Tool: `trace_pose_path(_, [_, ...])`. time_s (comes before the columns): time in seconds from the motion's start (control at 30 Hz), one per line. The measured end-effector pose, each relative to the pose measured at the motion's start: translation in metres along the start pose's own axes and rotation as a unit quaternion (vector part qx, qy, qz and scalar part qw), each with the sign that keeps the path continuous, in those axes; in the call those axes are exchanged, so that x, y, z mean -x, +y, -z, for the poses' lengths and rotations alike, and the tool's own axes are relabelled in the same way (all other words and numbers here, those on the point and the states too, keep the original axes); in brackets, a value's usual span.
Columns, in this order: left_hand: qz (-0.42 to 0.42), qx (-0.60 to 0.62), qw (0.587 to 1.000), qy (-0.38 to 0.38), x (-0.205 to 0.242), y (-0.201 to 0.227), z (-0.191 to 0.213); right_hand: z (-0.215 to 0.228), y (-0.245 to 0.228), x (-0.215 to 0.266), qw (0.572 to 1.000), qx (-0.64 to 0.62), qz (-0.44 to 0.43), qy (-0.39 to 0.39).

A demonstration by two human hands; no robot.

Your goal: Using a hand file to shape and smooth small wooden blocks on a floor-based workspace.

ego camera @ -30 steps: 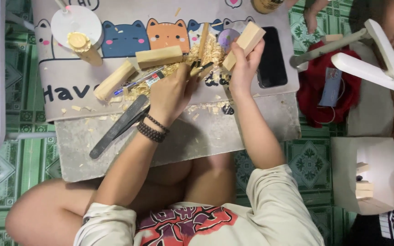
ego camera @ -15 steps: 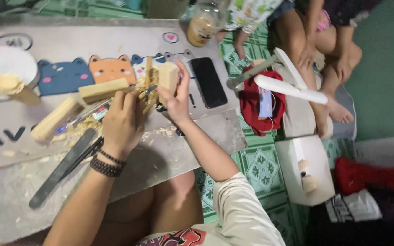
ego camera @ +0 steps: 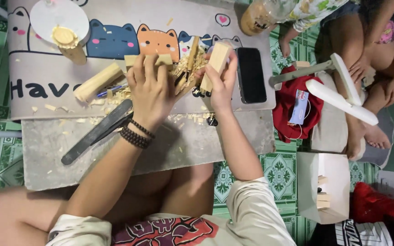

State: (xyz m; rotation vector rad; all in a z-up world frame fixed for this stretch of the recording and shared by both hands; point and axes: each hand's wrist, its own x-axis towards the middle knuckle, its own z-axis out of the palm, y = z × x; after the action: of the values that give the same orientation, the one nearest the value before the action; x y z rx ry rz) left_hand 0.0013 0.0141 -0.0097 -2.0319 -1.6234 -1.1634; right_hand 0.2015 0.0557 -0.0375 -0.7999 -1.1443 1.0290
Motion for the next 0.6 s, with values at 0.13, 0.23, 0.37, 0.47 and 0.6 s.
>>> trace_pose_path(0.13, [-0.002, 0.124, 0.992, -0.006, -0.001, 0.009, 0.008, -0.007, -0.013, 0.004, 0.963, -0.235, -0.120, -0.061])
trace_pose_path(0.23, [-0.024, 0.205, 0.978, -0.026, -0.001, 0.010, 0.007, -0.008, -0.030, 0.005, 0.910, -0.353, -0.163, -0.146])
trace_pose_path(0.37, [-0.048, 0.299, 0.952, -0.049, 0.002, 0.004, 0.005, -0.011, -0.044, 0.003, 0.877, -0.374, -0.181, -0.241])
trace_pose_path(0.47, [-0.029, 0.353, 0.933, -0.064, 0.000, 0.005, 0.005, 0.000, -0.037, -0.002, 0.870, -0.371, -0.177, -0.273])
trace_pose_path(0.6, [0.021, 0.364, 0.928, -0.076, -0.001, 0.007, 0.017, 0.011, -0.010, -0.002, 0.883, -0.353, -0.211, -0.227])
